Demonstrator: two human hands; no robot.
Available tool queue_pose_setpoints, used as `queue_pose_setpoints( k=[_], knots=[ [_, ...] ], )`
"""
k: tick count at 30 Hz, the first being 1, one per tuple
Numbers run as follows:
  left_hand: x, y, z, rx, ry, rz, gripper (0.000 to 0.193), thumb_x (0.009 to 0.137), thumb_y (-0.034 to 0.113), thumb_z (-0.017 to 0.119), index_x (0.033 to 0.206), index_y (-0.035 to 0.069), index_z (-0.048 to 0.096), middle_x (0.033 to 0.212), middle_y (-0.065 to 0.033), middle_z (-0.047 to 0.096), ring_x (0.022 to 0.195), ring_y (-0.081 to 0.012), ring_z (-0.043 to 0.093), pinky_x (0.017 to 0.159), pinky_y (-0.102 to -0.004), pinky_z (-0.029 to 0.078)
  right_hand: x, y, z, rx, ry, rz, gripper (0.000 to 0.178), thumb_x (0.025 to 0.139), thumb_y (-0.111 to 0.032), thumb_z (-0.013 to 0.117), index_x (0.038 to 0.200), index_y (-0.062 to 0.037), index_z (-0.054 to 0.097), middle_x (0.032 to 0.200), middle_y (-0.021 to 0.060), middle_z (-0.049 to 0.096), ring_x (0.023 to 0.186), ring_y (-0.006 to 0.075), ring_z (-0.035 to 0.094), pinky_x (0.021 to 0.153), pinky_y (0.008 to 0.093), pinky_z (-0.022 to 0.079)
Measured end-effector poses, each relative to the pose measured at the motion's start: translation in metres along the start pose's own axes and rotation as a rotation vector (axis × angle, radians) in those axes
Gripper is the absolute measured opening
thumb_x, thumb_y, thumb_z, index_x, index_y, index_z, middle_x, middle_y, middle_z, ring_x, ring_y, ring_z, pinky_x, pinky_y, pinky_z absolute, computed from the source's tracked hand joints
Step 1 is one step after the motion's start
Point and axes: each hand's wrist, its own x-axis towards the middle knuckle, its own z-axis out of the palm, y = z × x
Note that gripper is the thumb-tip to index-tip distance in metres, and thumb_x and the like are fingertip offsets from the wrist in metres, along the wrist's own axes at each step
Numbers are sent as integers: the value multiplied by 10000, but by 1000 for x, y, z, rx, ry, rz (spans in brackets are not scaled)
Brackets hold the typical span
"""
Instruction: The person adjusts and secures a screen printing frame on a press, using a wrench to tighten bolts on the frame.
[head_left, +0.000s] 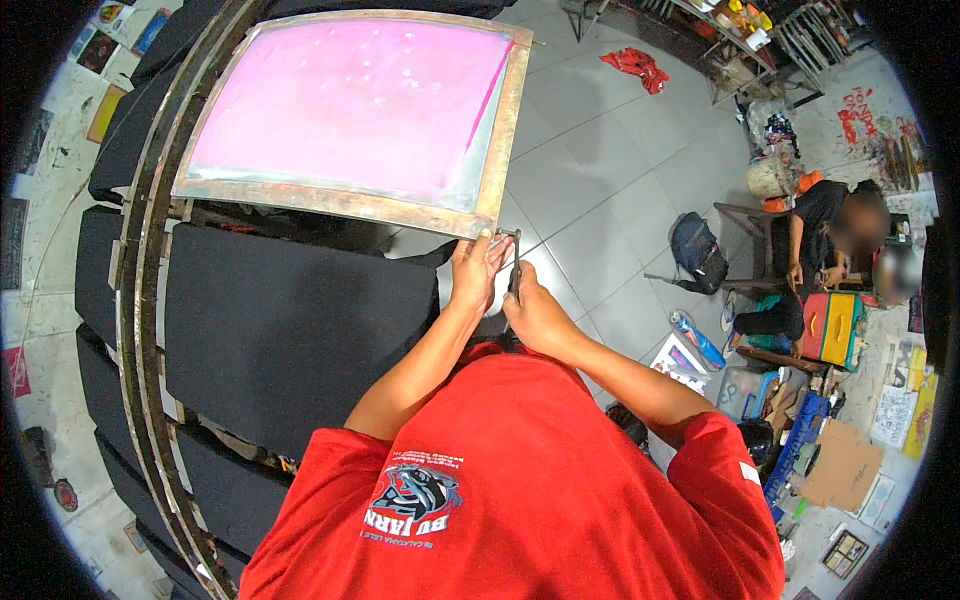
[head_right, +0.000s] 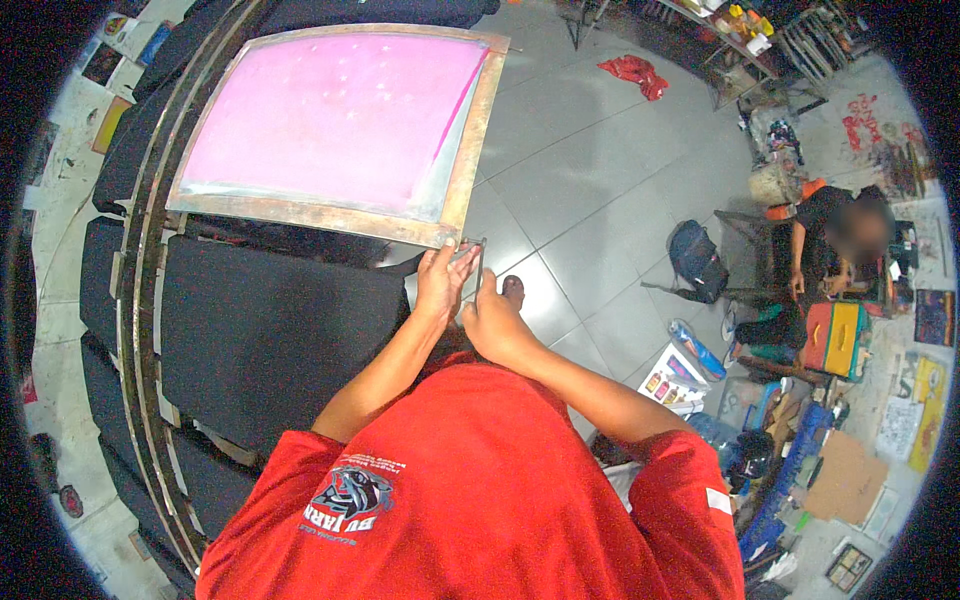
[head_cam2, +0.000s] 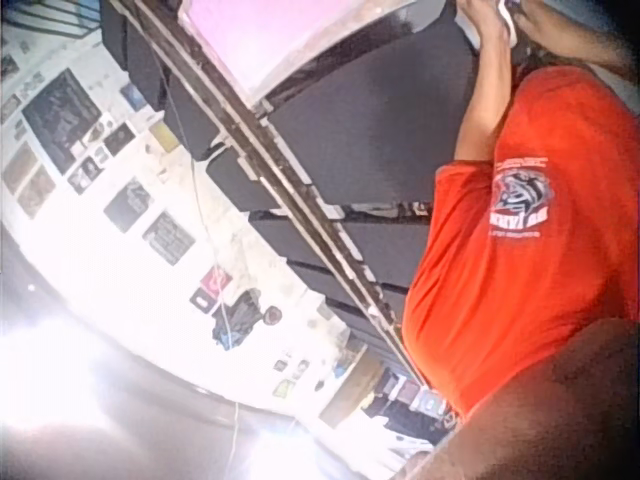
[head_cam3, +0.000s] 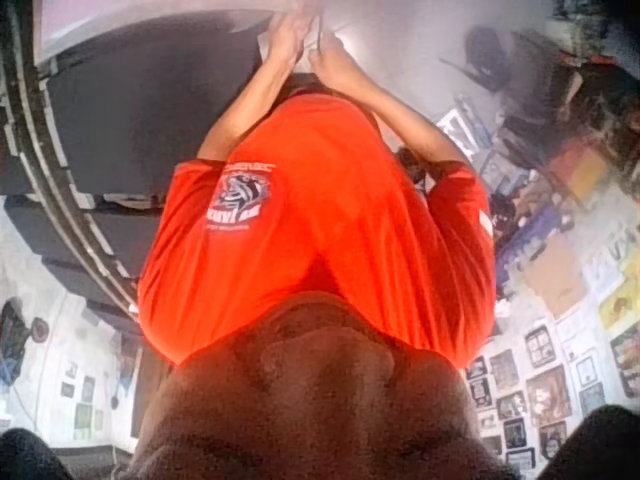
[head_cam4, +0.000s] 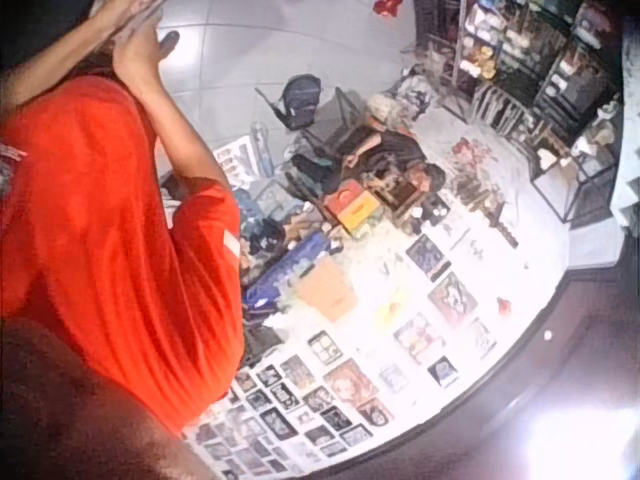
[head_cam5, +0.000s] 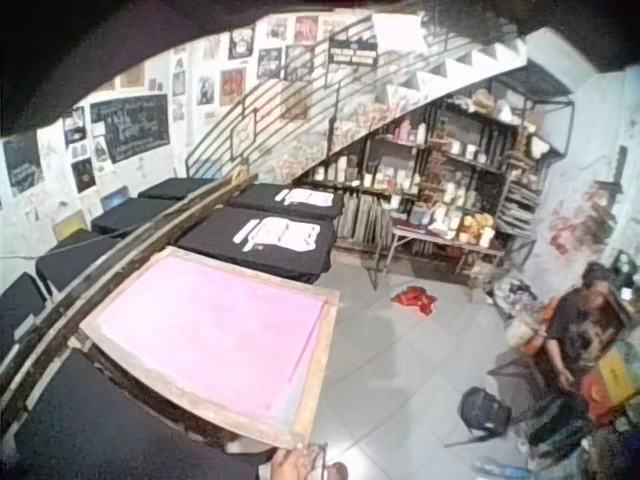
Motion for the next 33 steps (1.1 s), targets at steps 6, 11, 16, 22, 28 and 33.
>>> queue_pose_setpoints(
  k=[6, 11, 16, 22, 28, 33],
  knots=[
    [5, -8, -6, -18, 0, 42, 202, 897, 168, 576, 990, 12, 487, 912, -93, 564, 902, -239, 625, 821, -364, 517, 22, -6, -58, 323, -202, 173, 429, 857, -151, 456, 1244, 32, 438, 675, 104, 548, 510, 187, 512, 452, 319, 430],
    [6, -11, -5, -2, -31, 60, 174, 911, 166, 545, 1010, 29, 505, 891, -78, 587, 899, -220, 617, 862, -375, 487, 78, -8, -109, 474, -500, 470, 189, 846, -170, 459, 905, 0, 516, 588, 34, 501, 396, 100, 416, 321, 235, 295],
    [4, -9, -2, -10, 13, 69, 168, 910, 154, 534, 1024, 33, 507, 925, -87, 596, 902, -235, 612, 854, -387, 475, 109, -47, -131, 243, -655, 479, 150, 830, -168, 461, 716, -72, 486, 552, 3, 449, 388, 85, 361, 332, 227, 258],
    [8, -3, -9, 11, -14, -41, 181, 909, 192, 546, 1006, 42, 517, 947, -90, 584, 909, -239, 607, 831, -394, 472, 94, -49, -121, 158, -466, 195, 190, 809, -123, 472, 642, -36, 497, 576, 48, 497, 417, 131, 460, 389, 255, 382],
    [12, 16, 16, -67, 153, -71, 295, 922, 313, 546, 977, 24, 551, 872, -76, 599, 809, -182, 611, 711, -319, 499, 83, -42, -108, -281, -150, -232, 170, 813, -102, 486, 753, 50, 533, 646, 206, 584, 516, 314, 590, 498, 414, 475],
    [13, 16, 17, 76, 217, -27, 305, 936, 309, 524, 1051, 27, 549, 919, -58, 603, 825, -150, 595, 718, -300, 495, 82, -38, -92, -483, 168, -522, 136, 797, -131, 534, 746, -8, 507, 656, 203, 584, 572, 379, 582, 507, 460, 464]
  ],
)
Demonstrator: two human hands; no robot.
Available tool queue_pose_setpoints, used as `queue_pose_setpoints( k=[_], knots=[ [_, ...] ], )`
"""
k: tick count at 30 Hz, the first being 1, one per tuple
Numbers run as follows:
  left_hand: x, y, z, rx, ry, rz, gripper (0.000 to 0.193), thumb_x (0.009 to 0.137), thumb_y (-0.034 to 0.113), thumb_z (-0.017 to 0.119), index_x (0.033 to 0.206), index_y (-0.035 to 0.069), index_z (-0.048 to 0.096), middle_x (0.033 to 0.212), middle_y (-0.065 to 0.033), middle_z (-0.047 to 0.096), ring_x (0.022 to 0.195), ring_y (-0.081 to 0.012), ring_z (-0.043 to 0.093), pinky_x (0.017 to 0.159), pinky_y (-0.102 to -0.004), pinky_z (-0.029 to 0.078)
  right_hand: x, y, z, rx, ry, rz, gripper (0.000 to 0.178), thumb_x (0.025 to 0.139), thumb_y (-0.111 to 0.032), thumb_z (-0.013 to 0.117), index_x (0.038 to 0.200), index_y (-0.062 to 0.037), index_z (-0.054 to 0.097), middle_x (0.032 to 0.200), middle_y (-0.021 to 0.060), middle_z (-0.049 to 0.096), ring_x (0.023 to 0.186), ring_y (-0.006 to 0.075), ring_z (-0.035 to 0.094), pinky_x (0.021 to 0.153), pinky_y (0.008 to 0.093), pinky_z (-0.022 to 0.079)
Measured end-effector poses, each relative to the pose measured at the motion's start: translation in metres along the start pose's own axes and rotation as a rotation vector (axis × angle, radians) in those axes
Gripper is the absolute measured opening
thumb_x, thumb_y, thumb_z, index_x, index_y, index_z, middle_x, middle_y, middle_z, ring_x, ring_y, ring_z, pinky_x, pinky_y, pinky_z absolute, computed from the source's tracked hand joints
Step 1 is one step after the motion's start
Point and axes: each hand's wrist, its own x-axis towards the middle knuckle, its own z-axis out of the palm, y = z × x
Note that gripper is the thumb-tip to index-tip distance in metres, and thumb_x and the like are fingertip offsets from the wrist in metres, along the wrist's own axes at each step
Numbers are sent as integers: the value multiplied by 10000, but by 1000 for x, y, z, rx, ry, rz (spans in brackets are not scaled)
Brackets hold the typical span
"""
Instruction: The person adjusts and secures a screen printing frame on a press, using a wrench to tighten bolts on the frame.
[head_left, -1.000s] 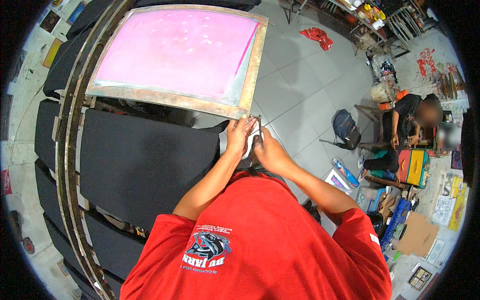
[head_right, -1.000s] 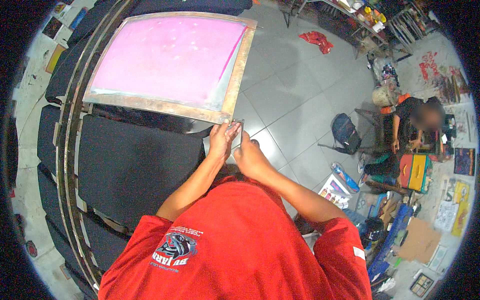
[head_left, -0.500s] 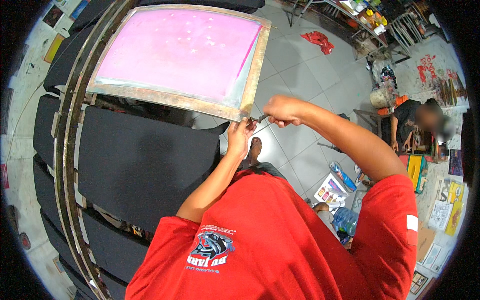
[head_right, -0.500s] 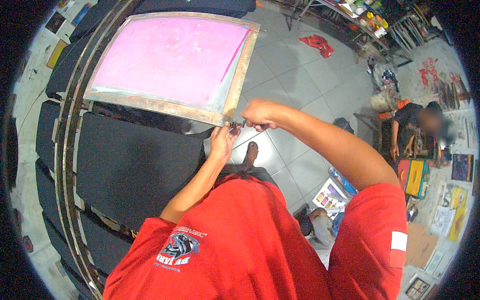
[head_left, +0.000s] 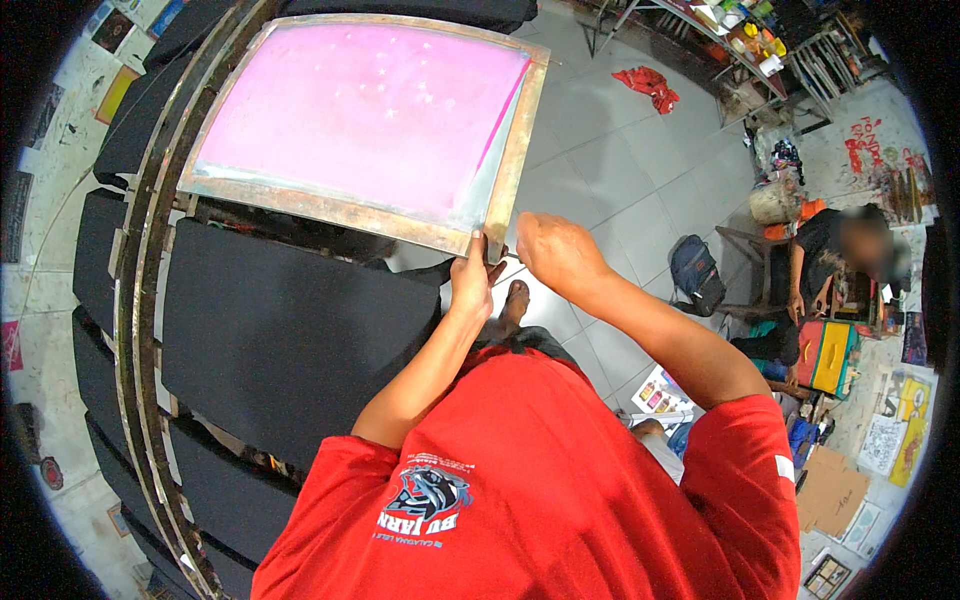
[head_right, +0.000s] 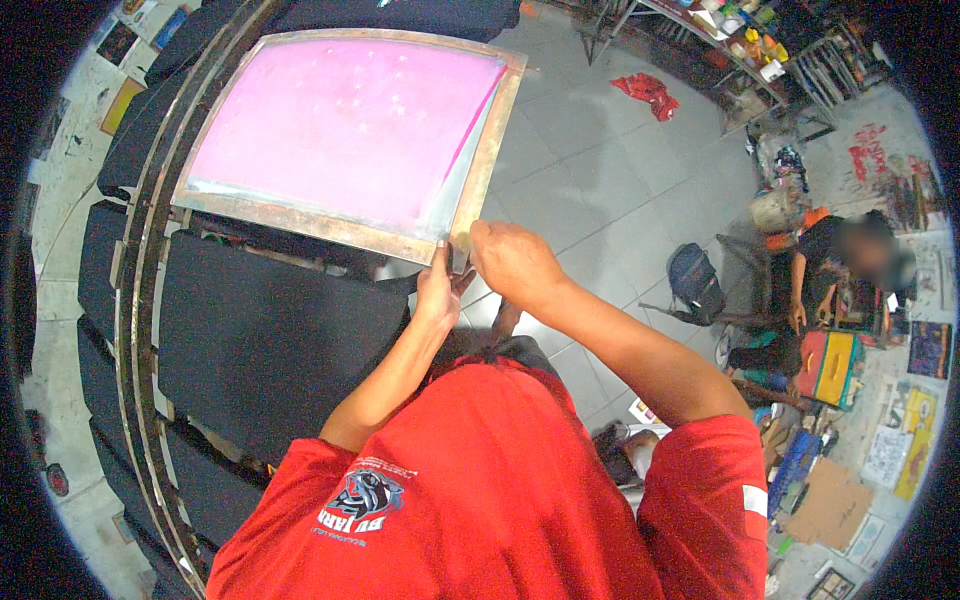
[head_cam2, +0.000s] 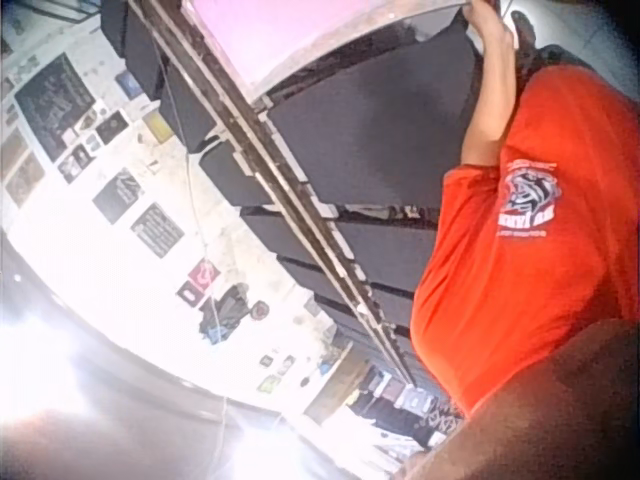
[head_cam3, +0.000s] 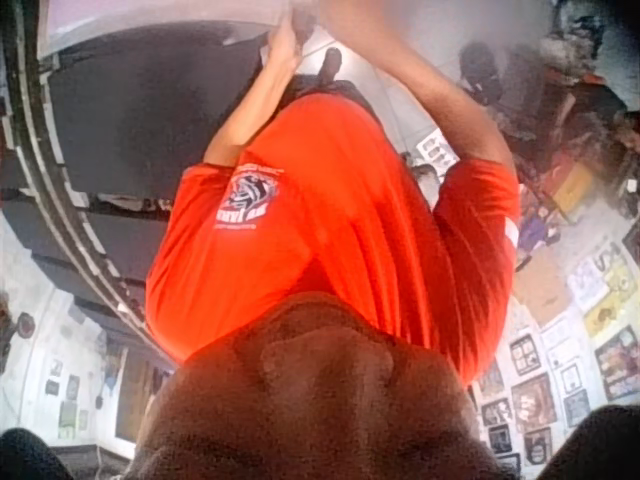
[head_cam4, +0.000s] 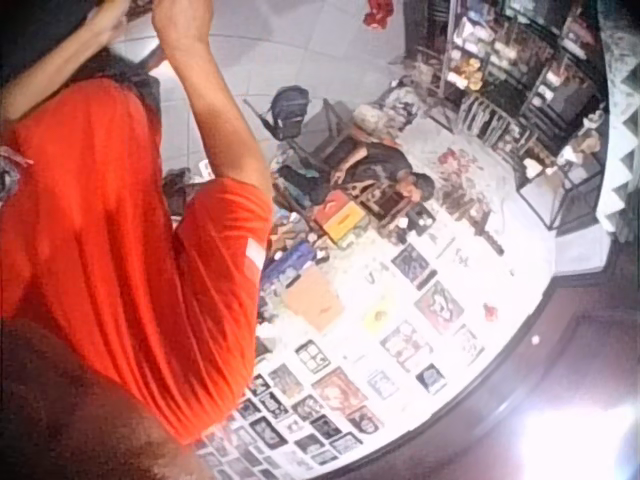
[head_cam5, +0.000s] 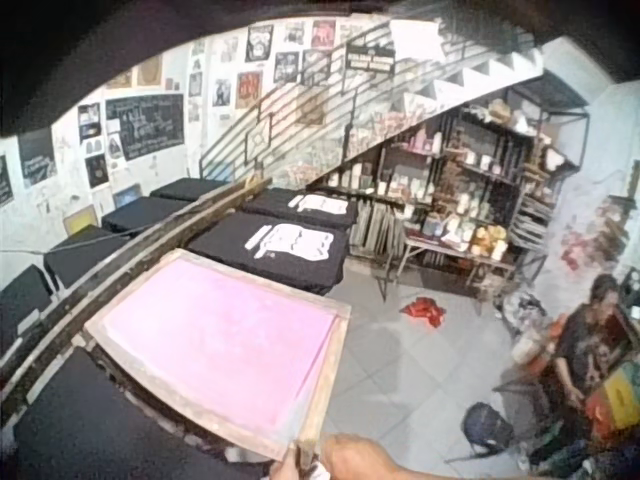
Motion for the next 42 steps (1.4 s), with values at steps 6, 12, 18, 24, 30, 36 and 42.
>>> queue_pose_setpoints(
  k=[6, 12, 18, 24, 30, 36, 42],
  knots=[
    [6, -6, -5, -23, -52, 83, 319, 931, 251, 538, 1119, -5, 522, 1023, -67, 578, 866, -166, 585, 802, -328, 479, 20, 34, 18, 63, 95, 31, 185, 839, -169, 516, 745, -10, 501, 652, 205, 577, 613, 375, 582, 516, 456, 462],
    [4, -3, -5, 8, -50, 18, 331, 920, 316, 544, 1118, 55, 498, 1034, -61, 590, 939, -214, 598, 885, -371, 441, 58, 98, 72, 367, 104, 260, 299, 863, -231, 455, 738, 17, 566, 689, 261, 576, 694, 414, 599, 593, 478, 474],
    [3, -3, -3, 8, -29, -6, 320, 947, 313, 491, 1146, 62, 483, 1063, -71, 585, 990, -220, 578, 957, -398, 385, 52, 125, 175, 1011, -171, 645, 341, 854, -253, 411, 684, 6, 554, 584, 161, 540, 550, 259, 533, 477, 388, 408],
    [-3, 4, 4, 9, 16, -21, 319, 941, 322, 503, 1153, 85, 485, 1053, -70, 583, 987, -204, 575, 960, -370, 390, 33, 95, 207, 1746, -307, 976, 240, 834, -232, 428, 653, -78, 455, 520, 39, 415, 381, 134, 313, 338, 286, 224],
    [0, 4, 4, 54, -100, -24, 335, 934, 355, 507, 1135, 87, 494, 1009, -62, 590, 967, -183, 576, 942, -345, 403, 5, 64, 216, 1901, -200, 1135, 264, 896, -233, 373, 696, -96, 475, 588, 41, 473, 450, 140, 424, 344, 262, 298],
    [7, -5, -1, 138, 19, 48, 353, 950, 369, 467, 1126, 64, 501, 988, -58, 591, 939, -161, 575, 855, -332, 417, -4, 39, 228, 2004, 300, 968, 368, 934, -410, 466, 712, -117, 465, 575, 3, 484, 468, 106, 436, 408, 226, 354],
    [6, -4, -5, 181, -7, 66, 367, 944, 373, 479, 1135, 61, 498, 1049, -54, 574, 934, -157, 568, 788, -330, 416, -30, 4, 232, 1970, 254, 1027, 322, 948, -352, 427, 711, -137, 463, 556, -21, 442, 413, 105, 379, 367, 228, 290]
  ],
)
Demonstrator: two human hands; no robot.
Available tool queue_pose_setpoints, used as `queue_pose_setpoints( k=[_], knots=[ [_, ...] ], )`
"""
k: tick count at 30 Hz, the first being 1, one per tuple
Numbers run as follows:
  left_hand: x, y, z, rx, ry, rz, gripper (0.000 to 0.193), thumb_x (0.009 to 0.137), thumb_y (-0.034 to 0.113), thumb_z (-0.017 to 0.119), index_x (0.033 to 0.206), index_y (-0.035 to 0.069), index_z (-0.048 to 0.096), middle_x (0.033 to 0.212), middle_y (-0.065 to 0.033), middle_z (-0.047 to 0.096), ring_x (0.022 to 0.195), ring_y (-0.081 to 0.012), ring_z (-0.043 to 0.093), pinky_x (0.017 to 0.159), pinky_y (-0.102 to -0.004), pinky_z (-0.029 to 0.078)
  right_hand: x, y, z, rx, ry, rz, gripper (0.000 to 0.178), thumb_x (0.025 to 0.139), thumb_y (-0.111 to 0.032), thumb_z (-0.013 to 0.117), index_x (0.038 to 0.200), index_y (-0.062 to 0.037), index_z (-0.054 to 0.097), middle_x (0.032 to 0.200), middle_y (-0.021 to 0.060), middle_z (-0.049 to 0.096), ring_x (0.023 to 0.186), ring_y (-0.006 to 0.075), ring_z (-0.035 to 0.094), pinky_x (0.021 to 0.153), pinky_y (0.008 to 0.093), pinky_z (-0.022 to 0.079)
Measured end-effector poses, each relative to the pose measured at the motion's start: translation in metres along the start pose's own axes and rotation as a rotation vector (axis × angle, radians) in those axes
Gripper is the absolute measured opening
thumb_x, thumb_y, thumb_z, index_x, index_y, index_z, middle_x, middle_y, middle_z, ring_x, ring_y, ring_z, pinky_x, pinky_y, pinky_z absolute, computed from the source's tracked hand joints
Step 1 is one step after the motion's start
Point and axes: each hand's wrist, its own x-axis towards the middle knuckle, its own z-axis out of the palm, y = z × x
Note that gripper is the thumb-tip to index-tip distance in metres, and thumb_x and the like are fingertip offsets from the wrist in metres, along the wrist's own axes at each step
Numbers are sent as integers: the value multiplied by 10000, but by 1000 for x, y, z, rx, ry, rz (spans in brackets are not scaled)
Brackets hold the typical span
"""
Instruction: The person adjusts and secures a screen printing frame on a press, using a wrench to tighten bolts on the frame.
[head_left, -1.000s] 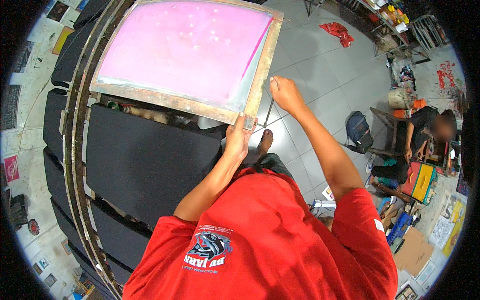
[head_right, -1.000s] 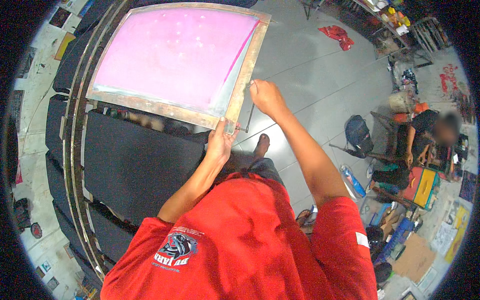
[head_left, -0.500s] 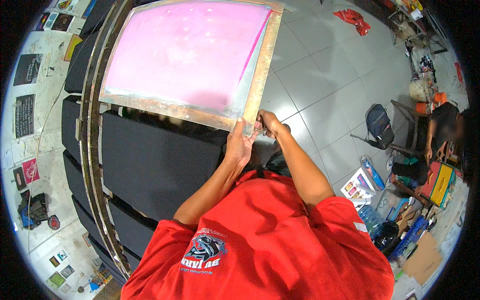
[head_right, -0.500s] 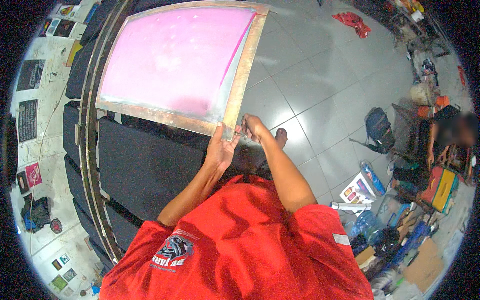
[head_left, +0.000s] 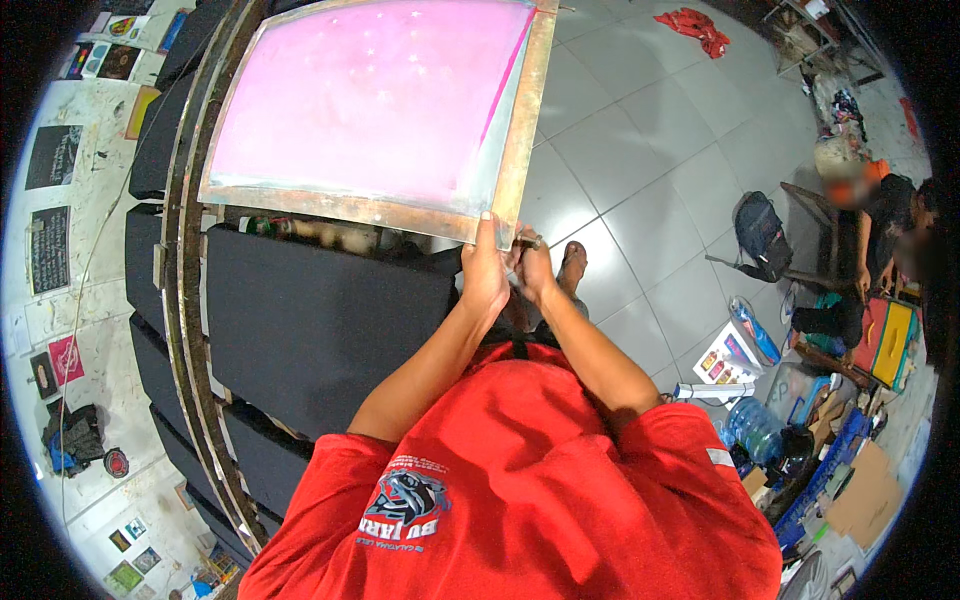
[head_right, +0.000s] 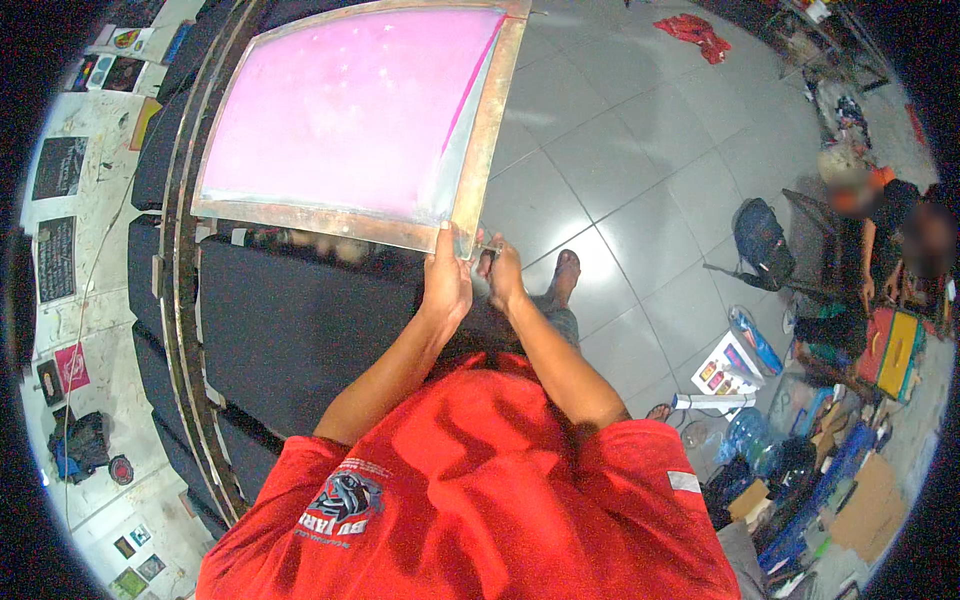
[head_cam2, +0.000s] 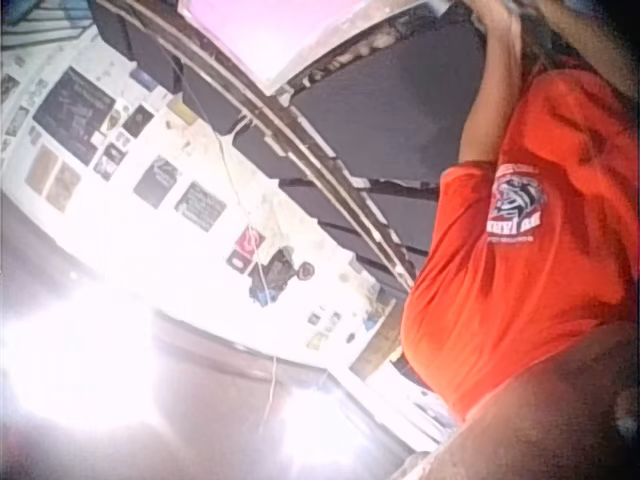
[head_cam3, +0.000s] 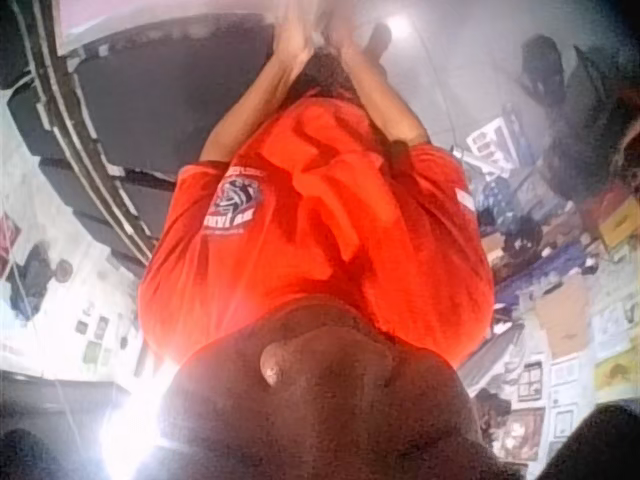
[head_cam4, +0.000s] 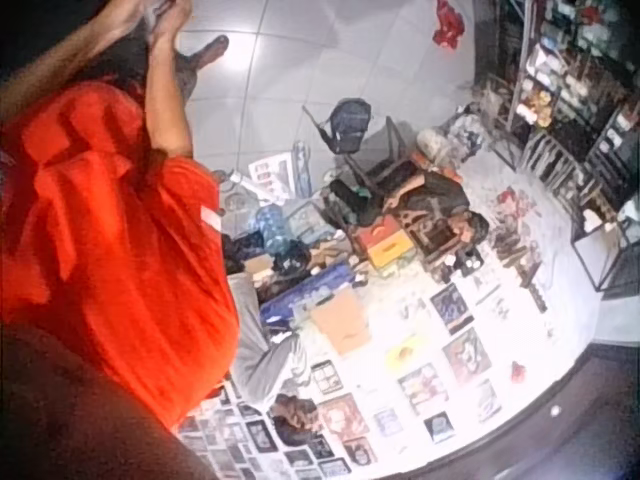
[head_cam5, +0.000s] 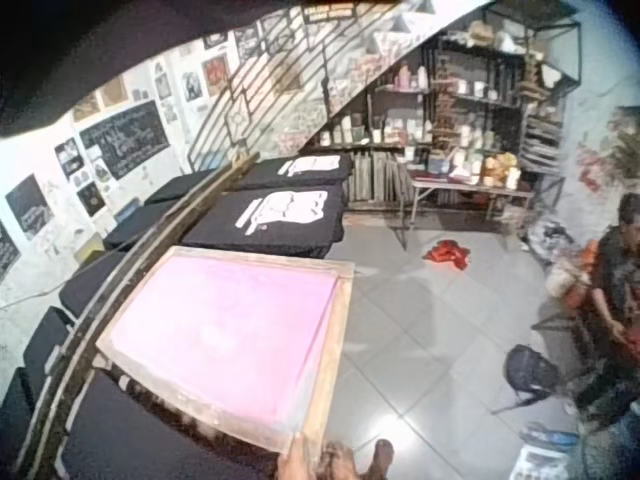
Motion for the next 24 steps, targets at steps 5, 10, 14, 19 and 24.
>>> queue_pose_setpoints(
  k=[5, 10, 14, 19, 24],
  knots=[
    [1, 1, -1, -30, 7, 48, 357, 927, 313, 533, 1143, 32, 489, 1099, -64, 544, 954, -168, 557, 835, -334, 442, -64, 20, 11, 134, 111, 258, 311, 963, -298, 336, 709, -133, 407, 532, -22, 345, 406, 122, 311, 391, 266, 284],
    [9, -6, -7, -60, -87, 144, 321, 910, 274, 569, 1127, 47, 503, 1038, -54, 567, 897, -161, 579, 781, -316, 463, -122, 0, 28, 98, 95, 293, 403, 992, -370, 279, 692, -128, 396, 594, -8, 364, 496, 113, 340, 460, 257, 306],
    [-1, -1, 2, -79, -50, 102, 281, 912, 265, 561, 1096, 55, 520, 972, -51, 589, 846, -170, 601, 695, -305, 459, -108, 14, 15, -505, 72, -233, 433, 996, -357, 308, 749, -53, 492, 619, 9, 427, 538, 98, 408, 490, 288, 347],
    [3, -1, -6, -48, -121, 150, 266, 913, 245, 555, 1092, 52, 522, 966, -59, 588, 839, -177, 604, 692, -316, 473, -118, 9, 26, -569, 144, -223, 485, 977, -400, 343, 689, -39, 494, 578, 9, 425, 490, 117, 403, 473, 296, 351],
    [8, -6, -6, -127, -101, 160, 265, 898, 207, 573, 1053, -6, 545, 905, -77, 600, 776, -166, 598, 678, -299, 482, -147, -34, 40, -411, 98, 121, 427, 958, -426, 383, 699, -92, 447, 535, -38, 313, 423, 92, 257, 384, 253, 235]
  ],
)
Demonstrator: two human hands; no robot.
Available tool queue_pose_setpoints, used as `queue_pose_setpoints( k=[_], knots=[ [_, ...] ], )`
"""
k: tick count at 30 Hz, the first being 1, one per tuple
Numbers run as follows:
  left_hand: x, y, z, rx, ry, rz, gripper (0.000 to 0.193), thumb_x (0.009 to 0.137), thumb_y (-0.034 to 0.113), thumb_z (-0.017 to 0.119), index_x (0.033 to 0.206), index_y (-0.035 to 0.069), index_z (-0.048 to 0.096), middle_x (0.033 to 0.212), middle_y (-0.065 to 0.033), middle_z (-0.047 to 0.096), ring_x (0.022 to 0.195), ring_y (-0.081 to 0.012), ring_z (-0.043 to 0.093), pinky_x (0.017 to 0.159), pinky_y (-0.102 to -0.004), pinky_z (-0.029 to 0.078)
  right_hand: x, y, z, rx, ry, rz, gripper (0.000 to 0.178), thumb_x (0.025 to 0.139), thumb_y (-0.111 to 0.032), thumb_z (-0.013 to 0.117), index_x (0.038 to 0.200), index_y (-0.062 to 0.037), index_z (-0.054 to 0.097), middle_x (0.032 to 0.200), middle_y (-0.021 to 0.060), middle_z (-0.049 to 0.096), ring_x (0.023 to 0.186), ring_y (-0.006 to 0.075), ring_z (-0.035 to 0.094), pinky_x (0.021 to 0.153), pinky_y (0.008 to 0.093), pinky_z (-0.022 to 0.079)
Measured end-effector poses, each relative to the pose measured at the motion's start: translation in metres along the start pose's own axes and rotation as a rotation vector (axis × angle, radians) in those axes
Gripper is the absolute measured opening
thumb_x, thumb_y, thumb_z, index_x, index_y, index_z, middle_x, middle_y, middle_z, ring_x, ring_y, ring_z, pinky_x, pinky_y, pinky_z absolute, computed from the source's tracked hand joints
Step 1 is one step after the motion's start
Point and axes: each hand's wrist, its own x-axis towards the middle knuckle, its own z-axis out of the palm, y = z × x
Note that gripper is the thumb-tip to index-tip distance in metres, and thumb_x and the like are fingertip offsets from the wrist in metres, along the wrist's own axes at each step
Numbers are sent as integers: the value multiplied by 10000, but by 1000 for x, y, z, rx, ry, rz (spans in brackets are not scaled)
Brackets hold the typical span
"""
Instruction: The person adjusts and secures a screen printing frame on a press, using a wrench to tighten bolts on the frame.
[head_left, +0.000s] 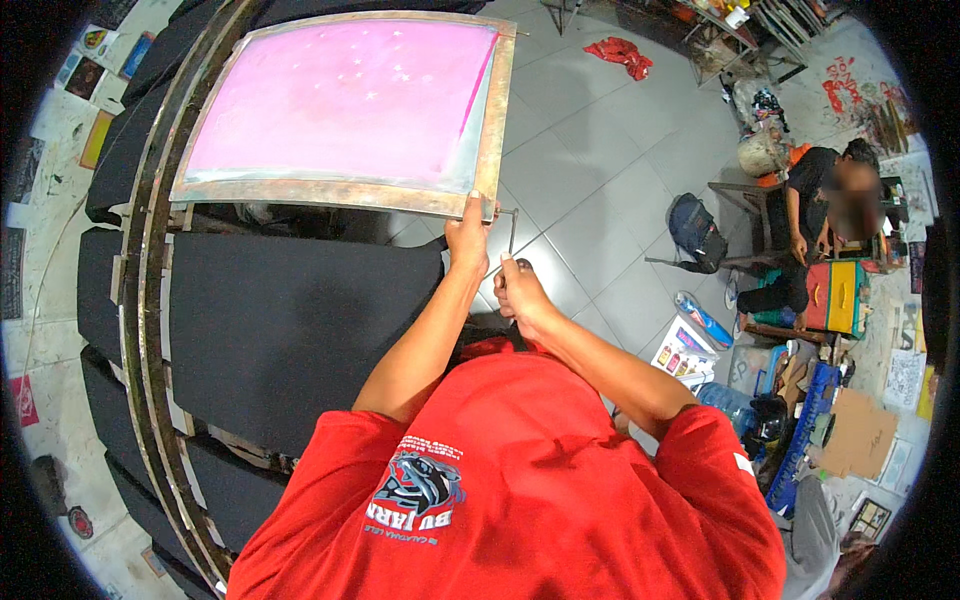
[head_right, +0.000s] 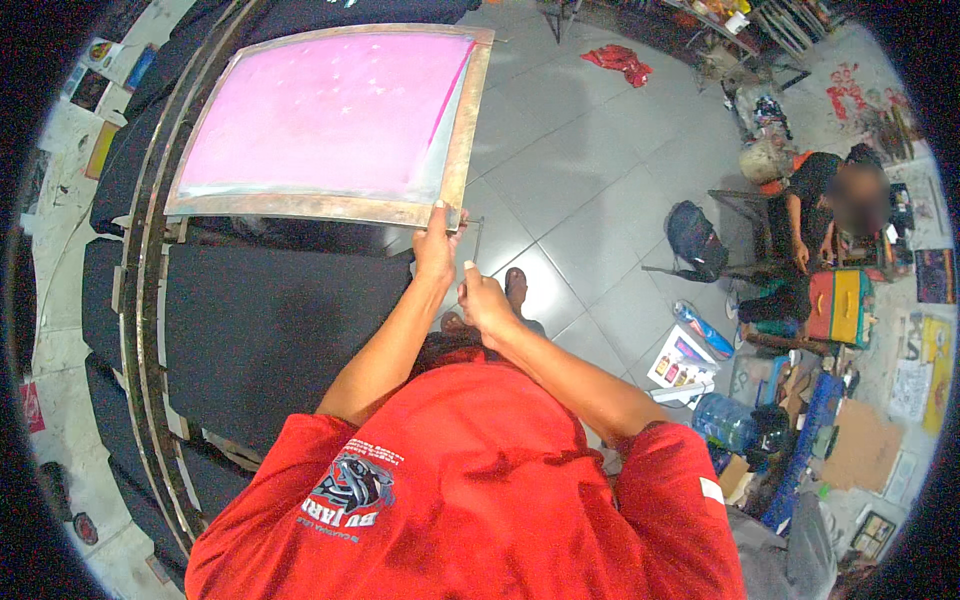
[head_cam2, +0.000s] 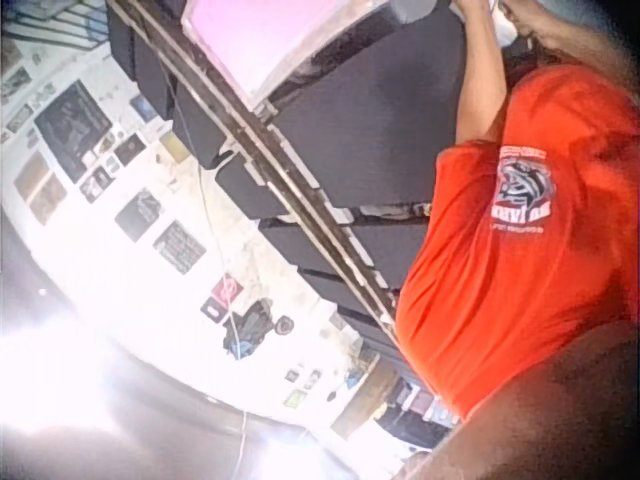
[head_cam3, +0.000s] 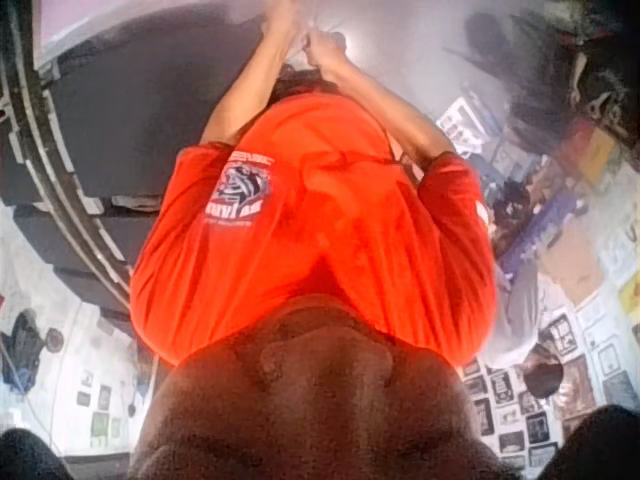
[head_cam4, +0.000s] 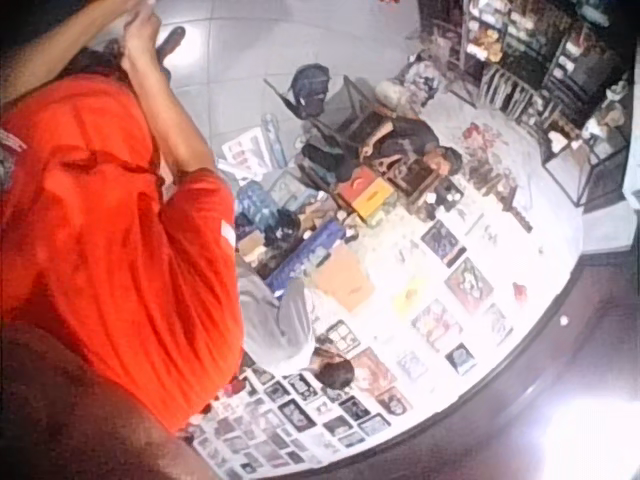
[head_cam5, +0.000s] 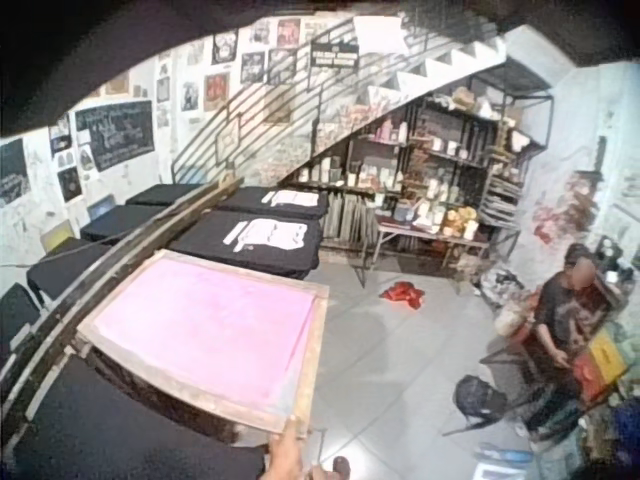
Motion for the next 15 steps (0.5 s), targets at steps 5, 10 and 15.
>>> queue_pose_setpoints(
  k=[5, 10, 15],
  knots=[
    [-1, 1, -1, 27, -13, 55, 274, 900, 202, 569, 1026, -41, 547, 902, -83, 599, 760, -160, 592, 676, -304, 485, -12, -72, -20, 52, -147, 402, 258, 896, -287, 474, 718, -102, 450, 530, -46, 324, 393, 66, 219, 355, 247, 190],
    [0, 0, -4, 58, -6, 8, 276, 898, 210, 569, 1045, -22, 540, 906, -90, 601, 764, -171, 599, 673, -314, 498, -14, -97, -14, -213, -174, 347, 160, 847, -177, 516, 744, -57, 492, 554, -9, 398, 397, 86, 301, 353, 274, 229],
    [-3, -1, 0, 2, -12, -26, 329, 898, 250, 572, 1086, -14, 514, 923, -113, 599, 795, -215, 625, 687, -332, 524, -41, -107, 5, -928, 29, -28, 207, 801, -124, 540, 832, 80, 551, 661, 147, 561, 473, 218, 500, 395, 391, 362]
  ],
)
